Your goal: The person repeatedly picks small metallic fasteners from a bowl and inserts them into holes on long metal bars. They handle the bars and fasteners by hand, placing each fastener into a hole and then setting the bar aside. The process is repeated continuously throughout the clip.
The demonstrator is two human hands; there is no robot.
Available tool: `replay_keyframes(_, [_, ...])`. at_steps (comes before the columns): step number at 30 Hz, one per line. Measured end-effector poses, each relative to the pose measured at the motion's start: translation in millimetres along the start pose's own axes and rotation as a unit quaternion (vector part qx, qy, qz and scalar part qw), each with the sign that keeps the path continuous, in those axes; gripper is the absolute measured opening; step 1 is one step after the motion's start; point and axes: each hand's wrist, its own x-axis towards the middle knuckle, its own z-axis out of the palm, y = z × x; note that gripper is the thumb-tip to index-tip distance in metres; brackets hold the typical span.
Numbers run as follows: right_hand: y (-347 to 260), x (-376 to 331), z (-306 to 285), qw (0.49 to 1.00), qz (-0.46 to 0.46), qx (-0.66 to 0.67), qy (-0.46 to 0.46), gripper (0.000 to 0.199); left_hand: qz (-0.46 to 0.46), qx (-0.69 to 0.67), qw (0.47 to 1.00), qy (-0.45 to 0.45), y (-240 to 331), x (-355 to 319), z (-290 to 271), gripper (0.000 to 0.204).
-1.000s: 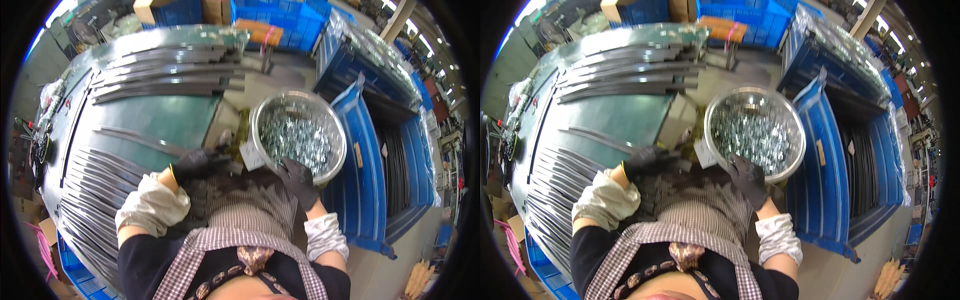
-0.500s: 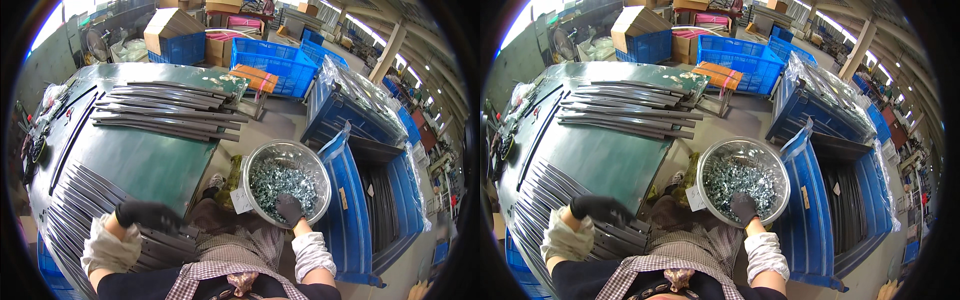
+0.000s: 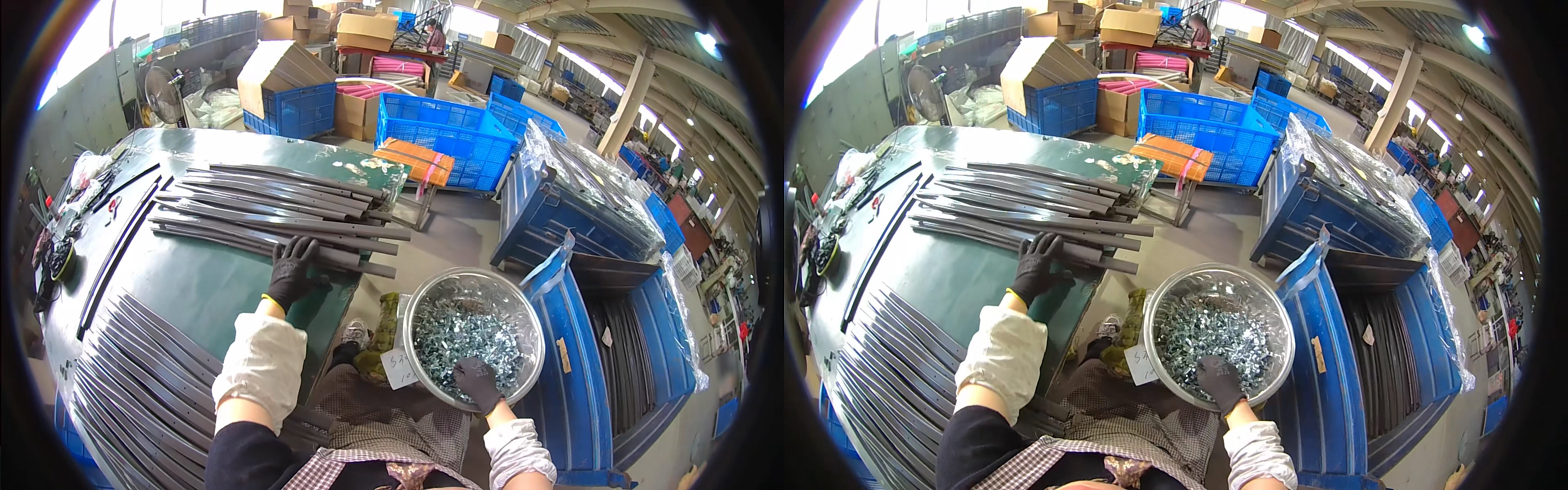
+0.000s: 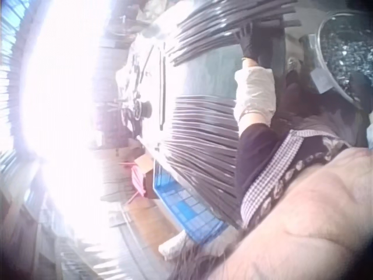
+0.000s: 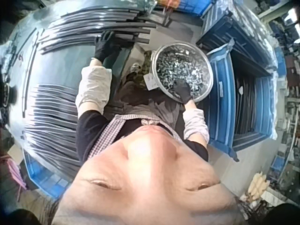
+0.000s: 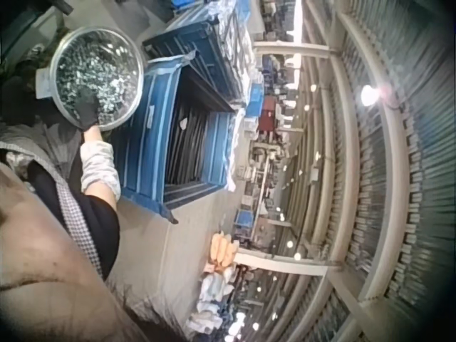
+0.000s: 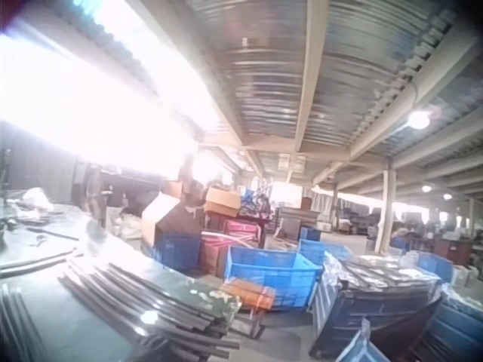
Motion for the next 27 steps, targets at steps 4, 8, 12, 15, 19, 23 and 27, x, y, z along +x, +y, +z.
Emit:
replay_keyframes(4, [-19.1, 13.5, -21.9, 0.999, 0.048, 0.011, -0.014, 0.016, 0.072, -0.046, 0.996, 0.036, 19.2, -43.1, -40.9, 0.063])
replay_keyframes(8, [-6.9, 23.7, -36.9, 0.995, 0.063, 0.073, 0.007, 0.017, 0.101, -0.078, 0.990, 0.063, 44.6, -63.5, -67.5, 0.039])
replay_keyframes(12, [-0.4, 32.8, -48.8, 0.982, 0.063, 0.177, 0.020, 0.021, 0.235, -0.044, 0.970, -0.038, 47.0, -83.9, -69.9, 0.031])
replay_keyframes(15, [-7.3, 33.6, -65.0, 0.982, 0.147, 0.110, -0.048, 0.020, 0.151, -0.011, 0.985, -0.087, 57.5, -96.9, -46.0, 0.026])
replay_keyframes(19, [30.6, 3.2, -33.6, 0.986, 0.012, 0.123, 0.111, 0.021, 0.220, -0.070, 0.966, -0.114, 75.4, -100.1, -52.6, 0.030])
replay_keyframes(23, [19.9, 0.5, -40.4, 0.990, 0.055, 0.070, 0.112, 0.018, 0.248, -0.068, 0.960, -0.115, 76.8, -112.0, -48.0, 0.035])
replay_keyframes(27, [-15.7, 4.2, -71.5, 0.989, 0.098, 0.074, 0.079, 0.015, 0.256, -0.056, 0.958, -0.113, 77.6, -119.9, -56.8, 0.038])
